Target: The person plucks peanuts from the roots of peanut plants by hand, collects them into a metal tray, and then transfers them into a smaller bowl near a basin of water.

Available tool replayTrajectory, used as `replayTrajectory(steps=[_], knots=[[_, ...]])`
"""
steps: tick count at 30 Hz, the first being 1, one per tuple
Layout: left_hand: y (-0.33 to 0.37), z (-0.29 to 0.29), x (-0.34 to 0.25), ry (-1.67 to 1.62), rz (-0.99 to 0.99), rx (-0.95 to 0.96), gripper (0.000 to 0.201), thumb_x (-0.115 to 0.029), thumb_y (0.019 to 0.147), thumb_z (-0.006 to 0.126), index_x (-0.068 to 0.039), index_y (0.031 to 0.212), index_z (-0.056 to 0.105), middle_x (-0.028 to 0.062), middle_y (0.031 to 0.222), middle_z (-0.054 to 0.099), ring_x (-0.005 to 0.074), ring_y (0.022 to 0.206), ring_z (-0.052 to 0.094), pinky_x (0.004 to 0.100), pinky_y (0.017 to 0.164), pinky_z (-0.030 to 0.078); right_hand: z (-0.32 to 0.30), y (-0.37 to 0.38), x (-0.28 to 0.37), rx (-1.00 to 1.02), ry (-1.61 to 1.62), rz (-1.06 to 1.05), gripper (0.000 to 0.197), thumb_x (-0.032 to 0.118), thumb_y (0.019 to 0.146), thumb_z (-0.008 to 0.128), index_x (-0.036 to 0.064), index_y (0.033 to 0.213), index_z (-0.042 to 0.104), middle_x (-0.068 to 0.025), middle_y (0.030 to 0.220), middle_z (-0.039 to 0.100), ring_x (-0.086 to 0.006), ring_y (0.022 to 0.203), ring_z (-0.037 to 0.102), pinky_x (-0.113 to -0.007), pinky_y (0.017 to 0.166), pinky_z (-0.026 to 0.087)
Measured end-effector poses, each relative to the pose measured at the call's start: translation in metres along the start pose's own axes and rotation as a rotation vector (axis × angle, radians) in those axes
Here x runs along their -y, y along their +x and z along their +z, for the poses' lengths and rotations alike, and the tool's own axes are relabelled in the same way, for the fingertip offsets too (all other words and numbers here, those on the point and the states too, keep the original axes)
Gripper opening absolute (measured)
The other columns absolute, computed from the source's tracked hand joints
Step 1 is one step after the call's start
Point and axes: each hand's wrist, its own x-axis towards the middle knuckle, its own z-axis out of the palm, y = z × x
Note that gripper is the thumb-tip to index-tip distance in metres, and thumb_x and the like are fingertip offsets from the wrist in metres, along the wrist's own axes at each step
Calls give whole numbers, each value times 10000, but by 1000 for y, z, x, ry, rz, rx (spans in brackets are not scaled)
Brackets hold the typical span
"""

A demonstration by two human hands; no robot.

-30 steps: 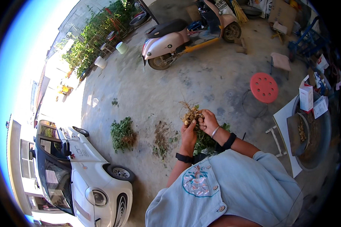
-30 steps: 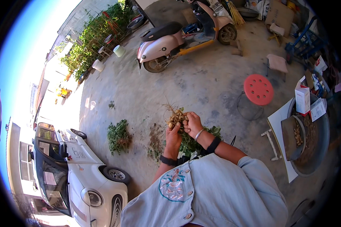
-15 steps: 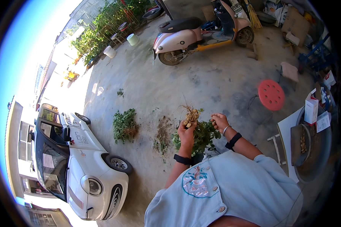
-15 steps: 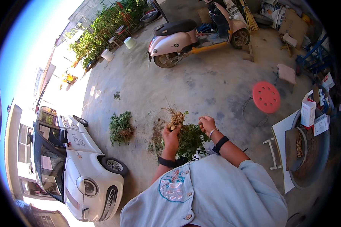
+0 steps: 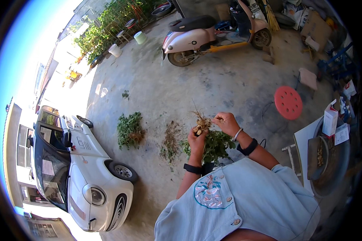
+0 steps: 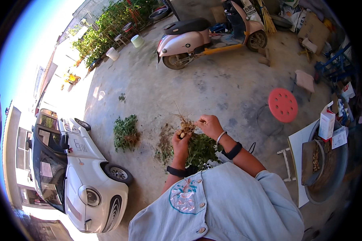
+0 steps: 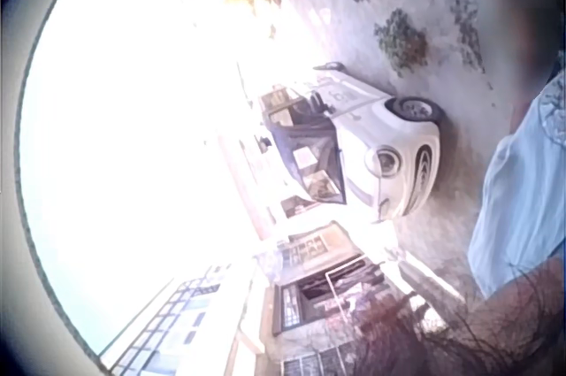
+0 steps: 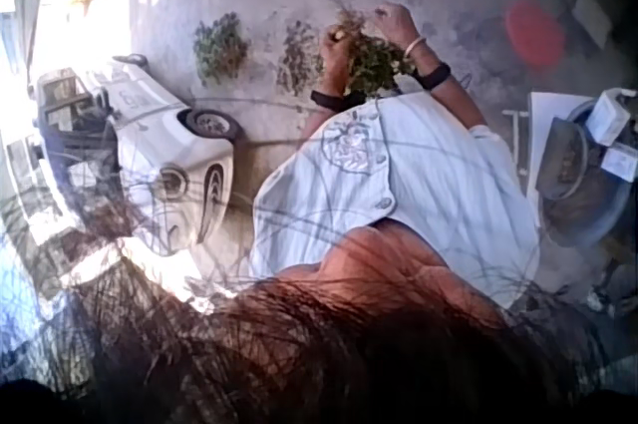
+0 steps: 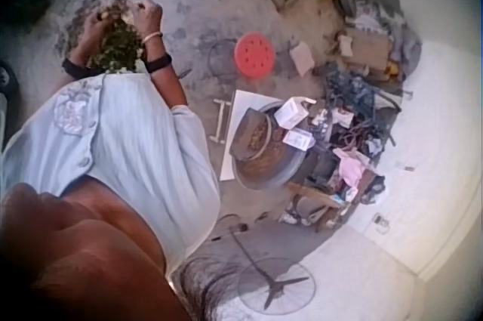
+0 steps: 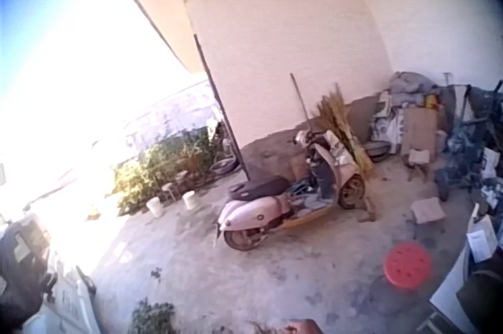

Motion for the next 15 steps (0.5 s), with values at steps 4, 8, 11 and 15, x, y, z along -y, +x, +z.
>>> replayTrajectory(steps=[4,8,11,15], knots=[[6,1,0,58,25,-52,193,-26,704,648,-18,860,536,3,775,574,75,668,505,217,604,421,-5,-14,8,225,-267,-232,252,267,760,571,34,664,586,-90,505,527,-196,431,495,-313,435,380],[20,-14,26,215,49,-149,183,25,706,619,-1,874,551,29,823,591,96,710,537,225,639,435,-25,-20,30,594,229,51,204,146,824,518,10,677,557,-8,479,469,-69,433,423,-238,396,335],[25,-22,23,72,8,-166,199,27,709,607,-3,899,554,34,842,595,105,735,546,224,658,440,-33,-28,23,421,688,312,132,120,819,525,22,737,557,1,538,496,-40,439,421,-196,384,322],[23,-13,24,111,75,29,286,41,695,610,-8,968,540,30,867,592,102,755,549,220,678,443,-41,-21,26,375,839,386,69,83,794,552,30,754,533,12,563,487,-24,455,409,-164,359,263]])
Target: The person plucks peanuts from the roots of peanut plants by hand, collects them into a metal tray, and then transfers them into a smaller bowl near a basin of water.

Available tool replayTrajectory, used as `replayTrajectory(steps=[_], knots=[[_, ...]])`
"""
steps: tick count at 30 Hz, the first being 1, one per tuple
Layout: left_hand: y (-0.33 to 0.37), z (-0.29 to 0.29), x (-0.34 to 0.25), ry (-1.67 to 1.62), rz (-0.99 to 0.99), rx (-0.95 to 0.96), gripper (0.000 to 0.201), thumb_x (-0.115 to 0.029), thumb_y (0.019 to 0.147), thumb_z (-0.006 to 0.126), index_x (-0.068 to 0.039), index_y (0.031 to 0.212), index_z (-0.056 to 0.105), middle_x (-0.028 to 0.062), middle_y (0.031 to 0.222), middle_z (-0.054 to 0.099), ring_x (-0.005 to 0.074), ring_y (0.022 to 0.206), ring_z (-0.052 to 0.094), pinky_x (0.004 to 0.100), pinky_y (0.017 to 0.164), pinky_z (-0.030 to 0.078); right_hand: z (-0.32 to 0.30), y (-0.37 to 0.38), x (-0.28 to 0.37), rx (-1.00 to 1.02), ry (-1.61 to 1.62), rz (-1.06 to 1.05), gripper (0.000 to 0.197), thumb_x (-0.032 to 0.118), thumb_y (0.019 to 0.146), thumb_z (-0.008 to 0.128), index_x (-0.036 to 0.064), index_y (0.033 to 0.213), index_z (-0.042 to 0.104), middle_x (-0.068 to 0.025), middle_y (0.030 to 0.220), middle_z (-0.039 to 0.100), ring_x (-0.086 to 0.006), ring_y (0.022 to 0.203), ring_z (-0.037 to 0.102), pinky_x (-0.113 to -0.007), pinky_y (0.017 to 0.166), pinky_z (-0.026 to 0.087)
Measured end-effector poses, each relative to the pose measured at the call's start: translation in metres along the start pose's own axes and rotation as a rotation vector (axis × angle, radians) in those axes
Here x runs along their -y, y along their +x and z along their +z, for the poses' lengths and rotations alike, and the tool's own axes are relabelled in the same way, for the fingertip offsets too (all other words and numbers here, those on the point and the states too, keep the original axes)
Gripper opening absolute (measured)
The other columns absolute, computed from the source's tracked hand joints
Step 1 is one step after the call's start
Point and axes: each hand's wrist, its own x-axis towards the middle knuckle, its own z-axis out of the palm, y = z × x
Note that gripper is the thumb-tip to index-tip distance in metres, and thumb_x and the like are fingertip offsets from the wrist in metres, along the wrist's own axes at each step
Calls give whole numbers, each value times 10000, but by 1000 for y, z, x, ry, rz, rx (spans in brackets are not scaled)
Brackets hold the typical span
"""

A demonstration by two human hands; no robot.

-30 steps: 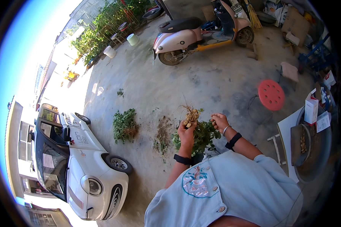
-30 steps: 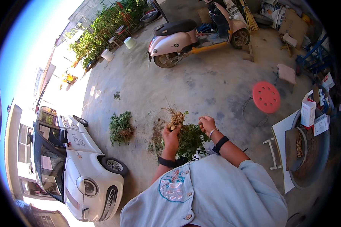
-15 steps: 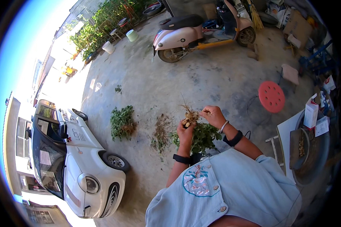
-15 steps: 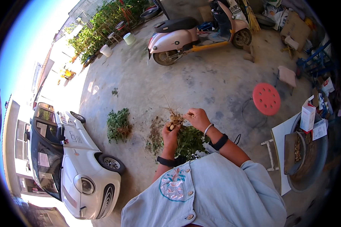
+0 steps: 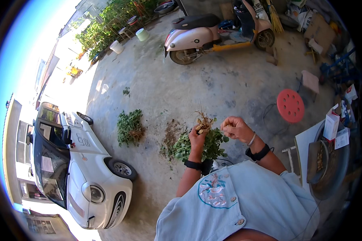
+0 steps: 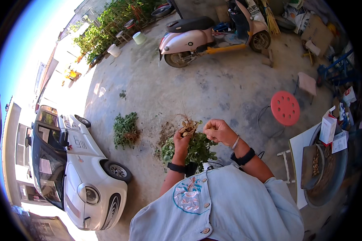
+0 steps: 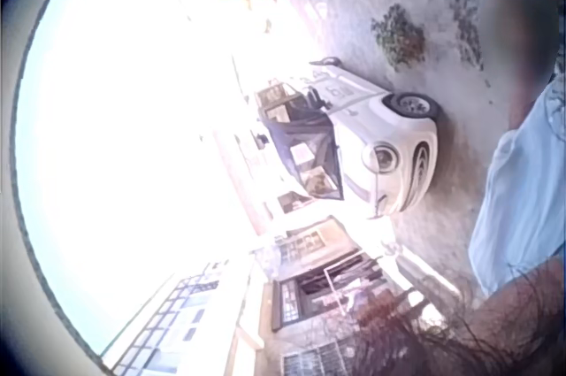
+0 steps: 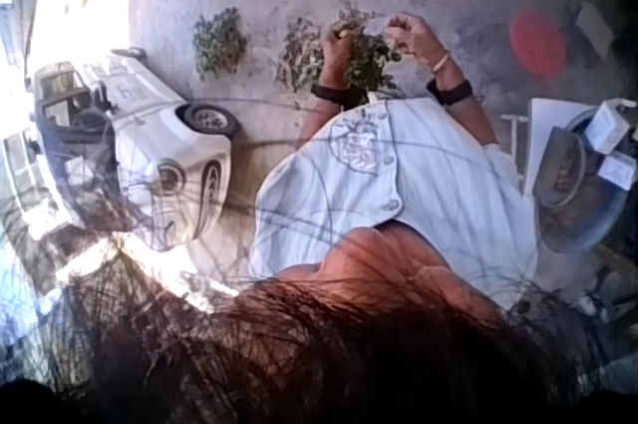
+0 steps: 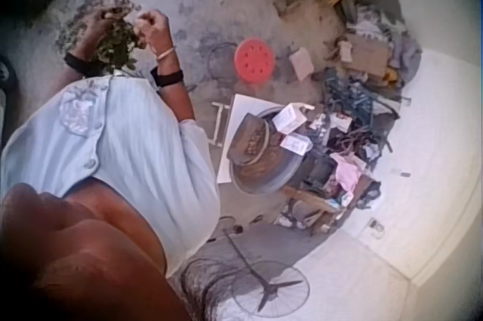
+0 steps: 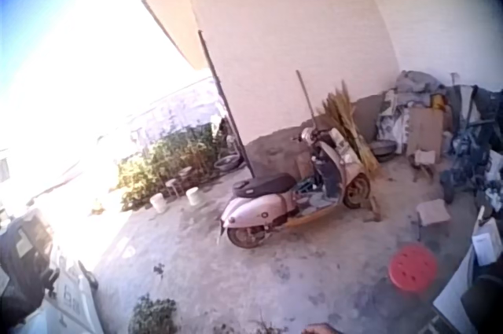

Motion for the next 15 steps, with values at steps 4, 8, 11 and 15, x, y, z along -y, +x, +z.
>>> replayTrajectory(steps=[4,8,11,15], knots=[[-3,15,5,109,14,155,307,59,682,610,-1,973,530,21,857,584,83,750,533,215,665,439,18,21,-12,-64,-466,-358,86,65,749,577,11,816,581,-19,596,542,-62,484,470,-210,426,362],[-5,17,-7,170,53,305,255,36,713,586,-11,960,539,9,857,581,71,754,522,213,675,432,15,33,-13,-322,-981,-559,133,49,706,585,27,836,599,-106,600,532,-86,520,481,-235,507,404],[-8,20,-42,-18,-149,338,216,25,732,565,-13,945,547,7,853,585,74,755,523,214,683,425,-7,21,-11,-320,-585,-438,128,50,704,587,25,830,596,-96,622,553,-113,534,497,-231,520,407],[-7,14,-46,-253,-279,404,230,44,750,523,-29,966,556,4,892,587,76,788,536,215,688,430,-5,20,-13,-256,-719,-404,187,133,674,642,31,826,604,-77,590,527,-159,527,486,-257,522,407]])
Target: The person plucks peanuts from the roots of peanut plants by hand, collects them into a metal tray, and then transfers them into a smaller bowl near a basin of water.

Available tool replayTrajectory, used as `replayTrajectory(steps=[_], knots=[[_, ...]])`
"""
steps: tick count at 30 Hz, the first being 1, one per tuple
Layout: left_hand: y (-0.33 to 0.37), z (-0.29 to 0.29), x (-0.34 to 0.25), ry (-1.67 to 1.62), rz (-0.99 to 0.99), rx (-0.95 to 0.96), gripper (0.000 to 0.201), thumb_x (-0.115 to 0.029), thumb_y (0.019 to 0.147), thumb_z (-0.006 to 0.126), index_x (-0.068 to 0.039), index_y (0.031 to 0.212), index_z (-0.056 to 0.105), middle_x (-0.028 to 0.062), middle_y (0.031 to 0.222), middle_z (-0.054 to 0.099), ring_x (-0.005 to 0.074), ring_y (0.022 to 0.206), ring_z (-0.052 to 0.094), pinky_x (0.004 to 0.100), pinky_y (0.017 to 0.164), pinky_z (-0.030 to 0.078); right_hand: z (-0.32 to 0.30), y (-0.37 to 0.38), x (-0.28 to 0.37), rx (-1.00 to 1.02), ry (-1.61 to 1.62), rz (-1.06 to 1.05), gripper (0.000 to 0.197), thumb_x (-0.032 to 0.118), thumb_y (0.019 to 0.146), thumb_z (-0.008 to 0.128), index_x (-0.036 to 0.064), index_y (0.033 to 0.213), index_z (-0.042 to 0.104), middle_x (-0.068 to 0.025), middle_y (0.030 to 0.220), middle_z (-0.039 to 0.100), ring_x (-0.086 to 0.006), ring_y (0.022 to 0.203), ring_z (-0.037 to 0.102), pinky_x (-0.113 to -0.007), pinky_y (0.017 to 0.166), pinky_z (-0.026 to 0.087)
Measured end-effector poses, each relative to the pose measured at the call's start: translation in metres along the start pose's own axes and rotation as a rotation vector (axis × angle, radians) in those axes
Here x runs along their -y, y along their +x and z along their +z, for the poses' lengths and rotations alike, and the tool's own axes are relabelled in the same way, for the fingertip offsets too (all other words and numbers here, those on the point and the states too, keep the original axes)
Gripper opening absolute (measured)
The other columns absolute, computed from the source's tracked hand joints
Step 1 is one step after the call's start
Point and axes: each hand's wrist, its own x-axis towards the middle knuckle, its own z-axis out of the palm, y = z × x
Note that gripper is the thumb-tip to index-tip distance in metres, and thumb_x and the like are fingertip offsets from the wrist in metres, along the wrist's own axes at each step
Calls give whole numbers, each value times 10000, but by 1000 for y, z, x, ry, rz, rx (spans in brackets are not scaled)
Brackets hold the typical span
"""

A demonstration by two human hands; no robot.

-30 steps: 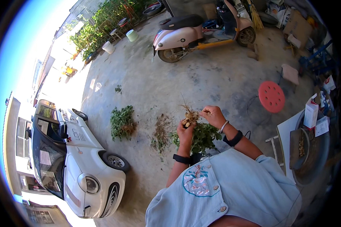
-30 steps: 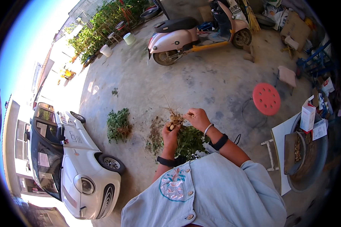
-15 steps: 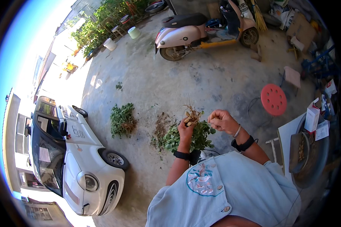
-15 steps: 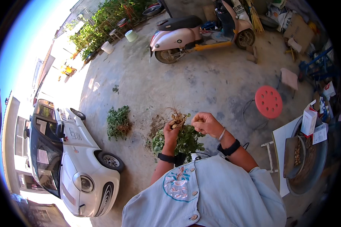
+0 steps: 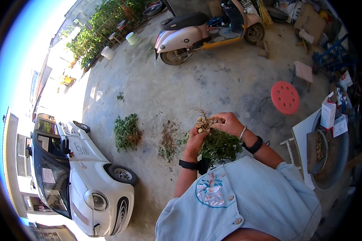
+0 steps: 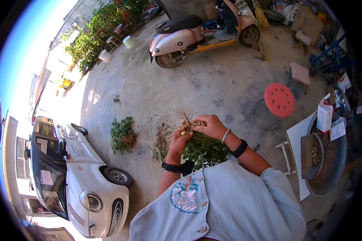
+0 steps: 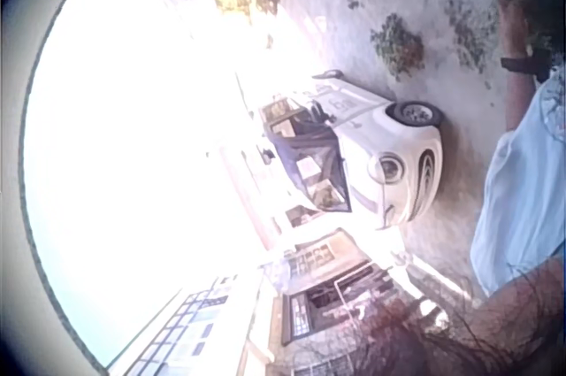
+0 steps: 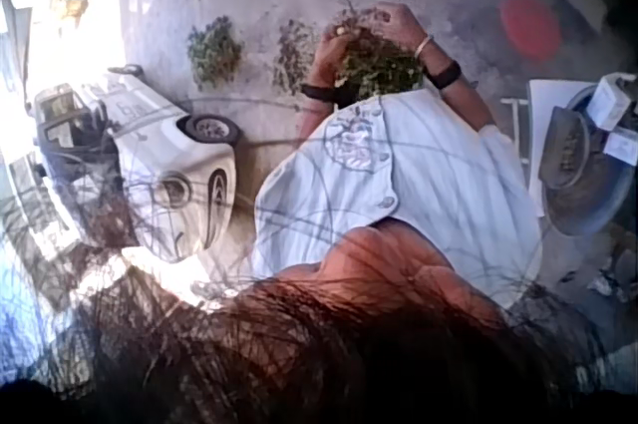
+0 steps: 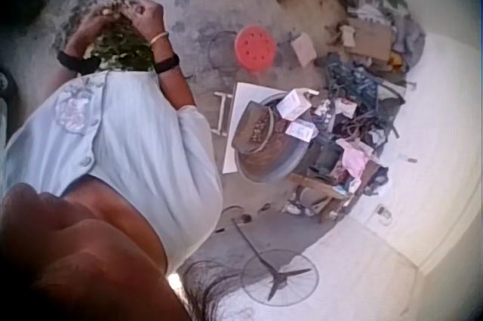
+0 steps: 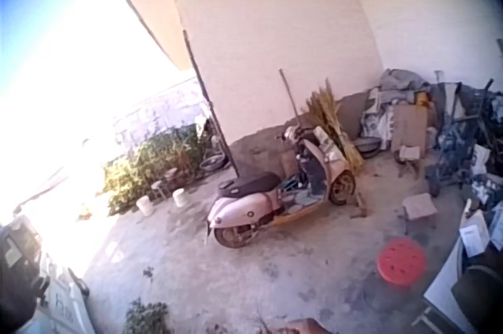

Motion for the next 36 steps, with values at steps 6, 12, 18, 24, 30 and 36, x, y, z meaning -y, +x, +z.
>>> replayTrajectory(steps=[6,12,18,24,30,36], knots=[[-2,5,6,63,66,28,236,59,740,527,-24,957,568,-2,880,595,75,776,543,206,691,435,3,-6,8,60,-486,-110,202,256,663,623,100,791,611,-110,666,544,-287,642,526,-368,576,428],[-3,10,11,251,199,-1,258,64,714,570,-22,957,575,-6,867,601,65,780,541,205,712,437,0,-15,7,95,-613,-21,163,227,674,581,102,779,588,-103,692,526,-291,673,536,-398,583,430],[-8,9,13,411,298,-53,267,62,710,580,-5,968,566,-4,858,601,62,768,540,202,702,438,7,-28,17,-40,-647,-66,189,199,648,599,73,783,556,-98,697,525,-299,675,542,-396,570,438],[-15,2,0,342,172,140,287,53,710,583,-6,989,550,4,879,591,63,791,522,211,715,431,2,-21,8,85,-529,-222,192,182,648,595,64,790,545,-116,703,529,-311,668,535,-396,569,434],[-18,-2,-2,457,157,286,275,45,719,583,-4,988,546,-2,887,589,75,816,523,216,731,427,-5,-19,13,385,-588,-154,199,155,633,581,24,775,539,-153,637,530,-303,588,530,-370,547,435],[-22,2,-6,402,169,502,296,50,727,574,-4,1016,537,-2,909,588,69,830,522,225,743,428,-19,-35,1,660,215,122,132,110,680,558,-8,741,563,-4,569,525,-101,482,444,-233,465,378]])
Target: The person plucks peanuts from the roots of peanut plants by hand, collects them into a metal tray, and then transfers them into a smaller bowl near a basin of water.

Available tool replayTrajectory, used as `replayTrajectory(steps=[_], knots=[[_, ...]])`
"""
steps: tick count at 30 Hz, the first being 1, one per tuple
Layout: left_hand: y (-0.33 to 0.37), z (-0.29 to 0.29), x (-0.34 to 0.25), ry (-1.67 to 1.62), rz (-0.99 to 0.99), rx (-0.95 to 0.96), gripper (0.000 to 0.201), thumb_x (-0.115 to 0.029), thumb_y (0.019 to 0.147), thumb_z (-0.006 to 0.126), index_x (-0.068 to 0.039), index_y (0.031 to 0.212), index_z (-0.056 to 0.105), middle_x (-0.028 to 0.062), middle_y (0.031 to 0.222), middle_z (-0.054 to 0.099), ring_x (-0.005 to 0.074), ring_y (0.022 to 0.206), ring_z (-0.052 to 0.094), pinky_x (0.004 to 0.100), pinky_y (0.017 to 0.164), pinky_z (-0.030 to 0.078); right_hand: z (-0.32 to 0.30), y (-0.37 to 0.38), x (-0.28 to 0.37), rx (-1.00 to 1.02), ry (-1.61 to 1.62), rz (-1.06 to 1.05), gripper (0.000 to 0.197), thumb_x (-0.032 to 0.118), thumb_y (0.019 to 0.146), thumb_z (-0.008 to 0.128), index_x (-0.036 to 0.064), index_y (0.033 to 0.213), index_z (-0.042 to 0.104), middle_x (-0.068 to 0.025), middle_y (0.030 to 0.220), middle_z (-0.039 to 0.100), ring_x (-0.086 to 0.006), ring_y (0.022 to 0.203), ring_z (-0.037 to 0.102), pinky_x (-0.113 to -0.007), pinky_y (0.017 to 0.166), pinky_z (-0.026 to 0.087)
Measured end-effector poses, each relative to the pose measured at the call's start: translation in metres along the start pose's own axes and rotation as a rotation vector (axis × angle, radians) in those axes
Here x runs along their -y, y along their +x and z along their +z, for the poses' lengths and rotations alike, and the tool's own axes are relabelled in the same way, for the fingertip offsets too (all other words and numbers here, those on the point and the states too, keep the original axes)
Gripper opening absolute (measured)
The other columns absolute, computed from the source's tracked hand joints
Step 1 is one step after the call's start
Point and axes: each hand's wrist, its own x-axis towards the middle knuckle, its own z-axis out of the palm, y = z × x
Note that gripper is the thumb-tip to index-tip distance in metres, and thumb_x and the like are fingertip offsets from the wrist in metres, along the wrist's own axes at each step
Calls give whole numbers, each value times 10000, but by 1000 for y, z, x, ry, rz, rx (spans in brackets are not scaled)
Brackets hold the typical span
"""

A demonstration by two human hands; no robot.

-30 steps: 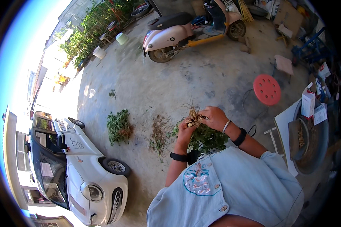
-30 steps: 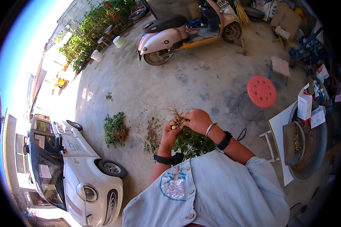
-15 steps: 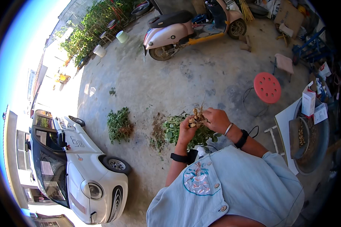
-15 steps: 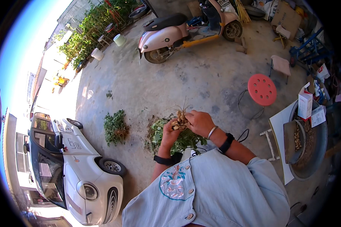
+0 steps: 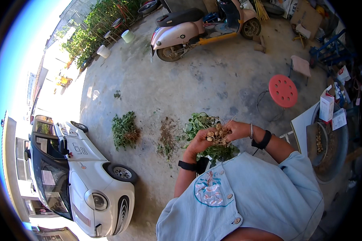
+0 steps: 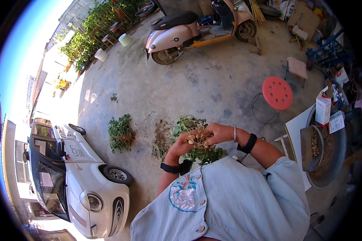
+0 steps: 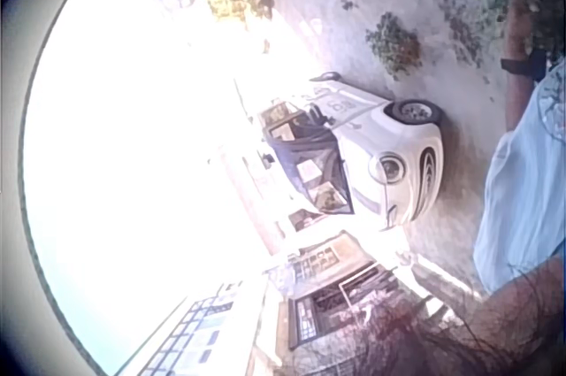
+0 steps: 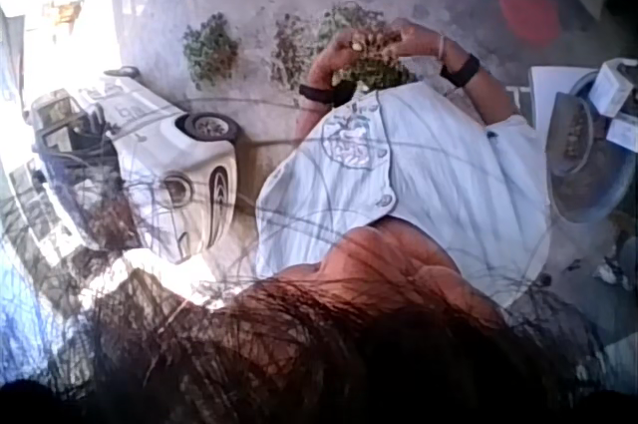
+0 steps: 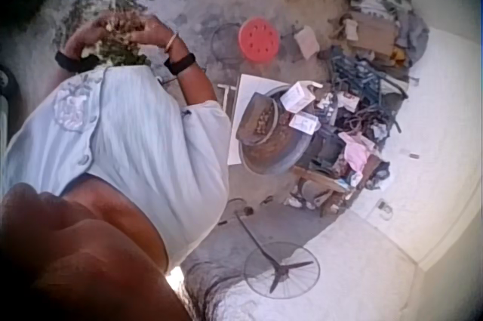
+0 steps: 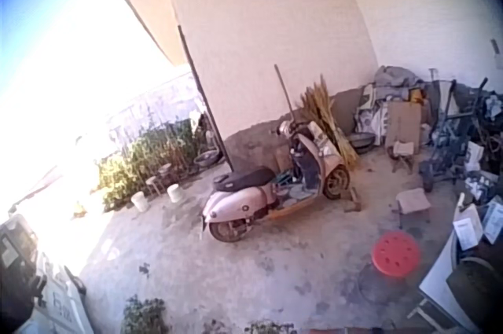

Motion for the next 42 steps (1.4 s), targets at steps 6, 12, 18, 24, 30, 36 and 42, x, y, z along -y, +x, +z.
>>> replayTrajectory(steps=[6,12,18,24,30,36,42], knots=[[9,6,-6,-48,-19,24,258,40,725,583,-8,976,544,-8,876,579,73,810,521,220,730,425,18,-17,-11,-27,804,215,166,72,763,483,37,905,561,22,622,494,-36,412,337,-172,368,259],[21,11,-17,116,-9,-9,269,7,709,624,-8,966,548,-10,846,586,63,779,525,210,697,432,44,-17,-31,-499,1101,155,145,107,823,444,33,902,542,53,572,407,-9,396,293,-152,349,216],[28,14,-13,-176,-77,138,343,9,695,639,13,1025,544,33,940,601,95,839,552,238,768,446,34,-36,-36,-256,1208,83,139,119,812,433,24,835,531,53,543,373,-12,384,273,-163,355,216],[22,0,3,-262,-143,101,330,15,672,653,9,990,566,57,952,598,135,871,551,267,785,441,28,-46,-17,-141,1350,-116,116,125,805,445,19,800,493,9,577,424,-55,402,330,-160,360,247],[32,8,-15,-91,-63,215,320,2,682,658,6,987,561,18,914,603,91,829,543,233,755,439,3,-39,-32,-352,1009,-51,217,201,822,496,19,940,500,-13,726,518,-45,446,374,-144,365,279],[36,12,-12,7,-178,242,329,-15,685,659,2,997,557,19,913,602,99,830,544,234,752,436,-6,-19,-34,-436,387,31,194,194,819,547,9,879,540,22,576,478,-11,448,355,-147,348,251],[36,8,-17,46,-6,177,302,10,693,639,-2,984,561,18,886,602,99,813,545,241,739,443,2,-13,-36,-499,1101,-109,146,164,841,510,43,761,493,-5,623,465,-19,442,336,-142,340,241]])
